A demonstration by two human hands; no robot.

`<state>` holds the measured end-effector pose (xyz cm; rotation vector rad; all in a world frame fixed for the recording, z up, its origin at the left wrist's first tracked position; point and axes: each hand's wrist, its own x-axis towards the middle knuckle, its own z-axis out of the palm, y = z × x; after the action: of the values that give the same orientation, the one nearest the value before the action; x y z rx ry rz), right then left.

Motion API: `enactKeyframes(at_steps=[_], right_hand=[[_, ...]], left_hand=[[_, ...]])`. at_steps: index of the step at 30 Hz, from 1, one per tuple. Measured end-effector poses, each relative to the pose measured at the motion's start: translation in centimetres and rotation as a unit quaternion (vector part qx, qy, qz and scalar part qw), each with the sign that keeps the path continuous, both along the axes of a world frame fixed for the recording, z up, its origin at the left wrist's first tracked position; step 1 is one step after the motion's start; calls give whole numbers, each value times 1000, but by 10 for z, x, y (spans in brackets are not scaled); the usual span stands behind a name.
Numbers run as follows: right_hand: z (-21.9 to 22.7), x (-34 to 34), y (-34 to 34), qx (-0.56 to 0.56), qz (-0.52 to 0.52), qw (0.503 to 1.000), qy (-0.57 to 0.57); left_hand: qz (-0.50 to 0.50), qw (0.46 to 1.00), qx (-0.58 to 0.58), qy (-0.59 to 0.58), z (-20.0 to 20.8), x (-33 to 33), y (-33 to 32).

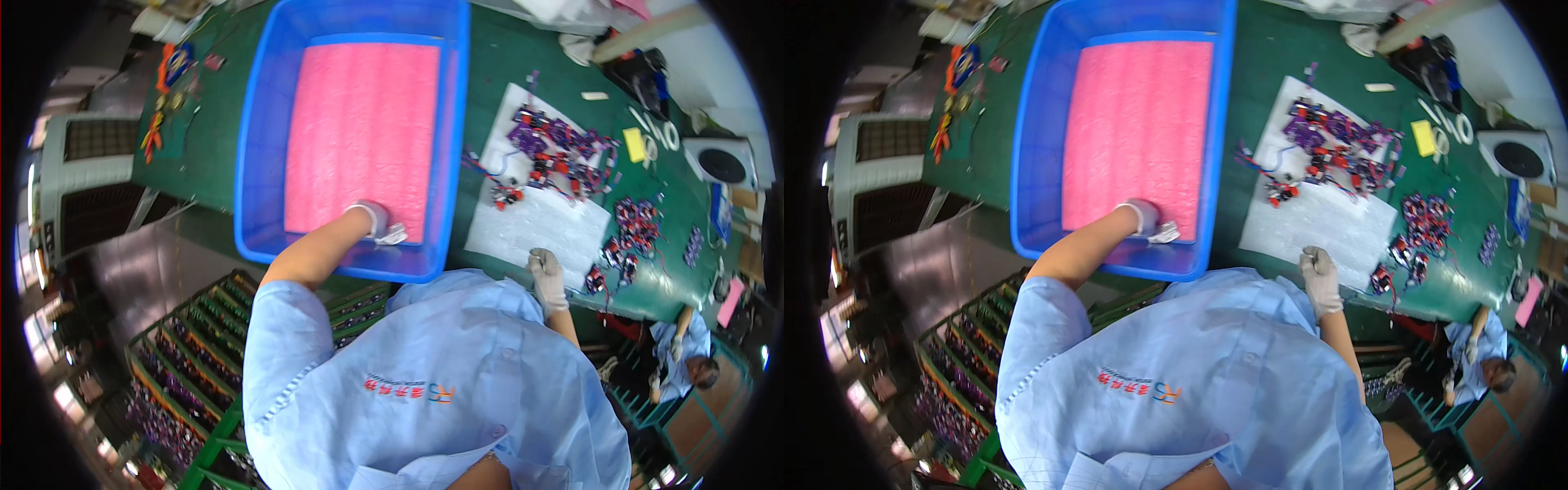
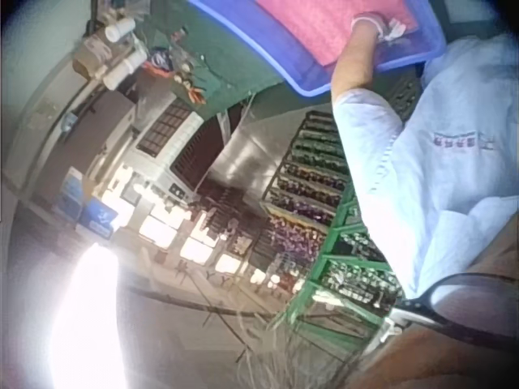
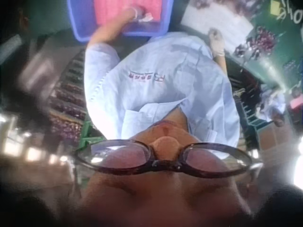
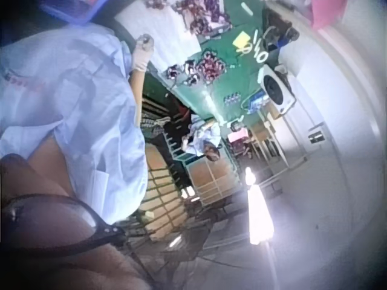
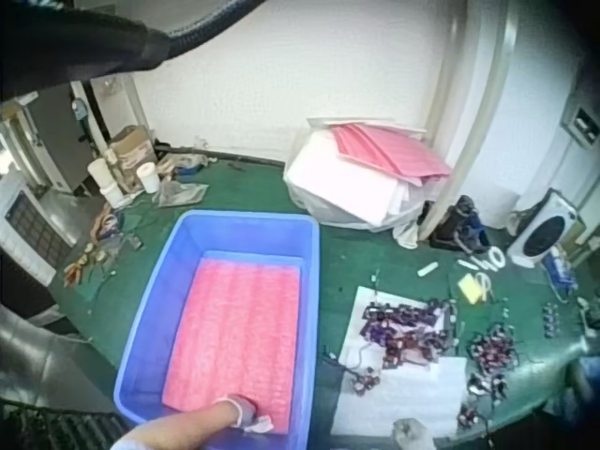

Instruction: Manually assemble and sort small electronic circuit board components and place them into storage racks.

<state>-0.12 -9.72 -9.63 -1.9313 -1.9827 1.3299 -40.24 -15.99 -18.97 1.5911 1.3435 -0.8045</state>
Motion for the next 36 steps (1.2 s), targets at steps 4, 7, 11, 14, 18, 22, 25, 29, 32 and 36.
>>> enactKeyframes(at_steps=[4, 7, 11, 14, 18, 22, 25, 29, 32, 36], right_hand=[[-33, 13, 10, 84, 1, 995, -44], [-40, -15, 37, 183, 85, 979, -16], [-32, -73, 103, 264, 181, 946, 41], [-53, -116, 137, 173, 281, 937, -116], [-91, -114, 137, 108, 373, 899, -203], [-83, -85, 127, 5, 355, 918, -180], [-88, -50, 116, -20, 254, 958, -130], [-88, -35, 110, -64, 258, 964, 18], [-74, -48, 104, -216, 322, 921, 39], [-97, -59, 76, 29, 346, 936, -53]], left_hand=[[207, 972, 107, -21, 44, -2, 22], [325, 906, 271, -18, 85, 5, 18], [476, 783, 392, -85, 146, 60, 13], [554, 711, 396, -175, 178, 115, -1], [492, 700, 491, -160, 172, 161, -28], [520, 674, 488, -194, 169, 198, -35], [468, 711, 473, -225, 161, 220, -25], [438, 779, 393, -216, 122, 249, -16], [446, 852, 226, -154, 60, 260, -24], [484, 851, 179, -93, -4, 269, -42]])
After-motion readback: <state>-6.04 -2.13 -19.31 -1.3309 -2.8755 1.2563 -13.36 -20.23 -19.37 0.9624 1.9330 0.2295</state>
